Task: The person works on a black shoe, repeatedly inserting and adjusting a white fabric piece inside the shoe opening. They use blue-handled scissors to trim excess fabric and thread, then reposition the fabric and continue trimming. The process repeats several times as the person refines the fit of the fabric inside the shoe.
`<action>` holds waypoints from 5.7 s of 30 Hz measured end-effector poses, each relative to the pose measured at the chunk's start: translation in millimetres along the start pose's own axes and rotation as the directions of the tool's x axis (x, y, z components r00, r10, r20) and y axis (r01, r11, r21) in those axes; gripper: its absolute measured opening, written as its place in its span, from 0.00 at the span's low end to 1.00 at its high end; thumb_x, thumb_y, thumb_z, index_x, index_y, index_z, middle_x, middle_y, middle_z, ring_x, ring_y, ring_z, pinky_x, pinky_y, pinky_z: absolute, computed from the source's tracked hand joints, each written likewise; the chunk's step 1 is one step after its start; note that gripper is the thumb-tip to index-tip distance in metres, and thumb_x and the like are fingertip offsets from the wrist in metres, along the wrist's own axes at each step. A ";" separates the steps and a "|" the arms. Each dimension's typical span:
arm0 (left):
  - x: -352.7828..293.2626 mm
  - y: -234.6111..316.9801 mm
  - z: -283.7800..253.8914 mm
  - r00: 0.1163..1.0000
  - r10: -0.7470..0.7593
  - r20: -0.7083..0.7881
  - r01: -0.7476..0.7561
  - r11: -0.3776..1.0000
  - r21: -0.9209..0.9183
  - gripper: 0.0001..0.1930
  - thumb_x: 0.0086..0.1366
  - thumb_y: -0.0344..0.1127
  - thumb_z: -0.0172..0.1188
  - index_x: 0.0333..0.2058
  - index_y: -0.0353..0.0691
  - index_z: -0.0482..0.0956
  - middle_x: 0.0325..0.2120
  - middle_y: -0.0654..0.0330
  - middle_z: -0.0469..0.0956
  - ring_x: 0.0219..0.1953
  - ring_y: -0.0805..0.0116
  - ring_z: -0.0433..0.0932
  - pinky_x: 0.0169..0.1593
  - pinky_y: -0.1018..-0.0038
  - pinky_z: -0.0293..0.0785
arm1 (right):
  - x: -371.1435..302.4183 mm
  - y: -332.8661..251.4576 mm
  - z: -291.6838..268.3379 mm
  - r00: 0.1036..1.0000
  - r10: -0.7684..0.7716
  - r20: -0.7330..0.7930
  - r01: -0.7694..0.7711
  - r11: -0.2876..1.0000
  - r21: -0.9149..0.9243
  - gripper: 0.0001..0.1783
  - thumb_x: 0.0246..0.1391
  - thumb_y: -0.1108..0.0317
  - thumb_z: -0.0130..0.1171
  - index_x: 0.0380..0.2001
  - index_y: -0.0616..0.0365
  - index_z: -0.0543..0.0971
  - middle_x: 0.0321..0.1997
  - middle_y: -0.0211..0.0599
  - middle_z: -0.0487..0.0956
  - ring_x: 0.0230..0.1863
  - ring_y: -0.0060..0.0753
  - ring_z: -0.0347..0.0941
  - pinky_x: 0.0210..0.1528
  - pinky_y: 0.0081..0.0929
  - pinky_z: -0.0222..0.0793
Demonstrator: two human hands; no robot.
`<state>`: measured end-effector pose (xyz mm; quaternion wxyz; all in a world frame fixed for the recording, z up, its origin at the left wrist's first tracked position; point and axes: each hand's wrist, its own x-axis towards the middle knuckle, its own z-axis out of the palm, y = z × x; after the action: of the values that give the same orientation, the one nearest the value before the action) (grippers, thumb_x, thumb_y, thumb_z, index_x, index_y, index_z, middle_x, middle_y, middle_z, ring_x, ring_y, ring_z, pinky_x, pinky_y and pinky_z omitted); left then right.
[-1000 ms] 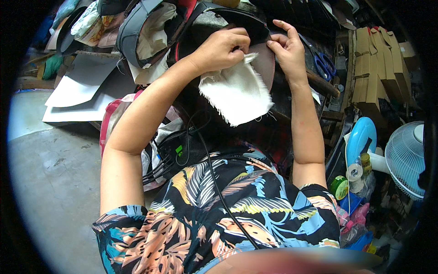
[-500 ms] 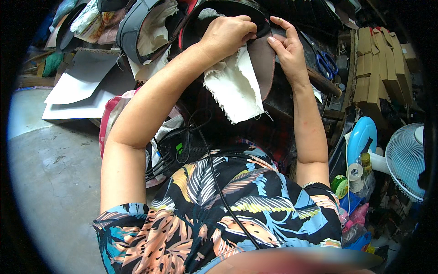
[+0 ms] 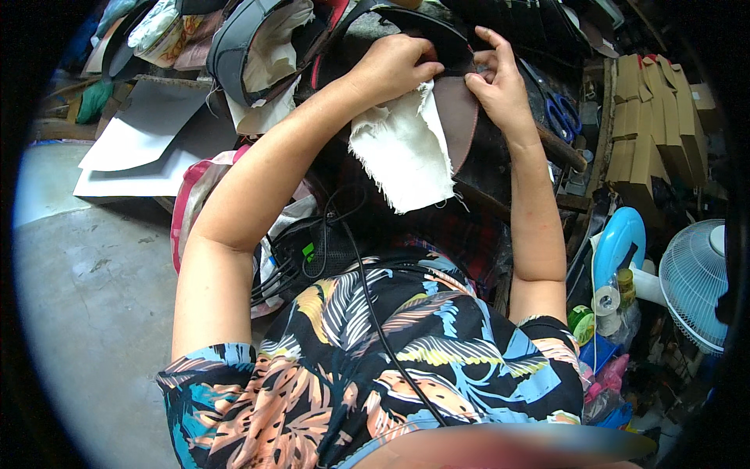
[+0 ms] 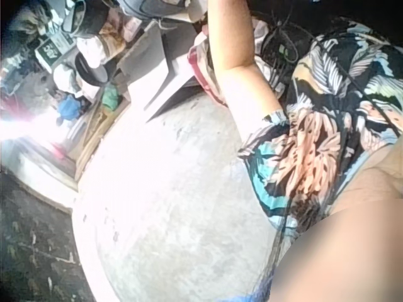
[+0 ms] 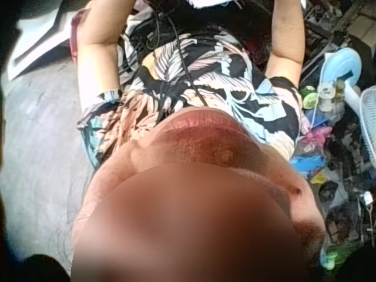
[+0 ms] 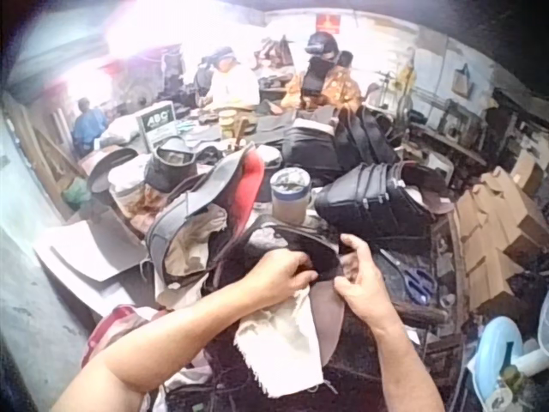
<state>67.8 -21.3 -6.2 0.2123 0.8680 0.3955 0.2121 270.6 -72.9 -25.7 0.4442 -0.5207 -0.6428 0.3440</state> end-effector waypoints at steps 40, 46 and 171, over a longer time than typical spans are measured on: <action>4.7 -4.1 -2.7 0.996 0.084 0.018 -0.084 0.995 0.049 0.12 0.57 0.40 0.65 0.35 0.38 0.85 0.29 0.50 0.83 0.34 0.52 0.83 0.41 0.64 0.78 | 1.2 7.6 11.6 0.977 0.156 0.144 -0.191 0.942 0.277 0.42 0.52 0.77 0.60 0.70 0.51 0.57 0.47 0.37 0.78 0.43 0.24 0.76 0.48 0.22 0.74; 17.0 -11.0 -5.7 0.991 -0.018 0.134 0.015 1.000 0.023 0.12 0.55 0.39 0.65 0.35 0.39 0.85 0.29 0.50 0.83 0.32 0.53 0.83 0.39 0.64 0.78 | -0.3 -36.6 1.8 0.825 -0.543 -0.156 0.368 0.727 -0.580 0.19 0.50 0.55 0.70 0.40 0.54 0.80 0.41 0.33 0.76 0.37 0.31 0.75 0.37 0.29 0.74; 37.8 -21.9 15.8 0.987 -0.058 0.151 0.070 0.995 -0.072 0.12 0.52 0.33 0.63 0.36 0.37 0.85 0.33 0.48 0.83 0.37 0.56 0.83 0.44 0.66 0.78 | -34.2 -12.6 17.2 0.871 -0.488 0.057 0.392 0.620 -0.680 0.07 0.50 0.74 0.61 0.34 0.56 0.83 0.40 0.38 0.84 0.42 0.38 0.80 0.46 0.34 0.77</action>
<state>85.8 18.0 -23.3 0.2812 0.8594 0.3979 0.1550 252.2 -108.7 -27.8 0.3381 -0.4929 -0.7990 -0.0665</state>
